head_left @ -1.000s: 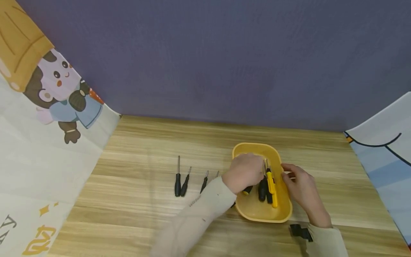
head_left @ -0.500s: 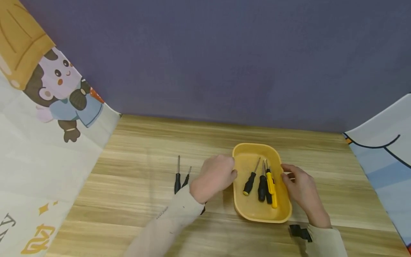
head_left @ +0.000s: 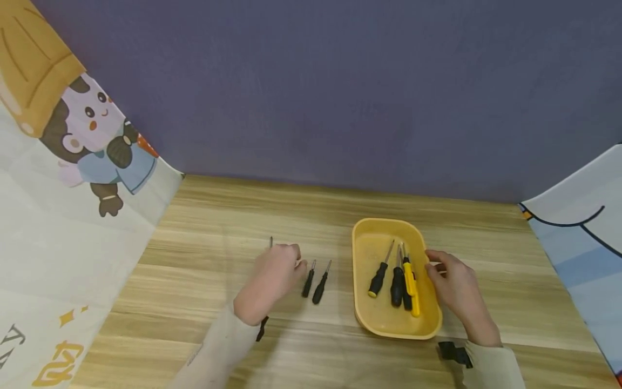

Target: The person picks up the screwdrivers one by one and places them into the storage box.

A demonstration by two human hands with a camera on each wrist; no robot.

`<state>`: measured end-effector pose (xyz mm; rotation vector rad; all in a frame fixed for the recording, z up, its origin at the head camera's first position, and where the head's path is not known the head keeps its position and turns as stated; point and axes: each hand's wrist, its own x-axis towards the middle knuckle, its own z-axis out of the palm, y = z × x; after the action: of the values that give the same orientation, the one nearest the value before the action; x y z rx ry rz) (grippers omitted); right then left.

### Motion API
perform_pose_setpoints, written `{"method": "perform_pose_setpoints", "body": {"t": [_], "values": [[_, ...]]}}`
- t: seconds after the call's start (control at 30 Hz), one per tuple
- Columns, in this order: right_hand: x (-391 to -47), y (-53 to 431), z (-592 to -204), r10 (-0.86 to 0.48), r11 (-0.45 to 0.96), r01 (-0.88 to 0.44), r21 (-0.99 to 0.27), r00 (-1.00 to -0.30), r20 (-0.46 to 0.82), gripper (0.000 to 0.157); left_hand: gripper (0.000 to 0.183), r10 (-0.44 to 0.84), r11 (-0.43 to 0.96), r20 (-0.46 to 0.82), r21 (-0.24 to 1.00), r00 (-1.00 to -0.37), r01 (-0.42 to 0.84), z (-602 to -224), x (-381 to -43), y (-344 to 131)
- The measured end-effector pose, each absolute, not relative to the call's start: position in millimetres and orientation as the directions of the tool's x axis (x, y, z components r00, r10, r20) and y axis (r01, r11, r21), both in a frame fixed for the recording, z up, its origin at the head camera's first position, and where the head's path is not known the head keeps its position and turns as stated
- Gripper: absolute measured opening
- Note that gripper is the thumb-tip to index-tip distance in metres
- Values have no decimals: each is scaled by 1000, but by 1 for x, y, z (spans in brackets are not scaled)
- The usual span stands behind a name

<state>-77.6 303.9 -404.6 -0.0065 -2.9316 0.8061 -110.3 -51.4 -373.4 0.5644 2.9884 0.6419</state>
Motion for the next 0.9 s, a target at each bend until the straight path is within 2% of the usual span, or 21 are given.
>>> {"method": "perform_pose_setpoints", "body": {"t": [0.2, 0.47, 0.7, 0.9], "values": [[-77, 305, -407, 26, 866, -29, -498, -994, 102, 33, 14, 273, 861, 3, 446, -962, 246, -385, -108, -68], [-77, 305, -405, 26, 873, -25, -487, -995, 98, 32, 23, 204, 912, 47, 355, -978, 207, -403, -108, -88], [-76, 304, -404, 26, 869, -33, -494, -993, 112, 31, 39, 173, 910, -2, 383, -985, 159, -420, -113, -99], [-77, 304, -405, 21, 869, -39, -493, -993, 116, 32, 39, 153, 914, -71, 390, -986, 114, -430, -116, -102]]}}
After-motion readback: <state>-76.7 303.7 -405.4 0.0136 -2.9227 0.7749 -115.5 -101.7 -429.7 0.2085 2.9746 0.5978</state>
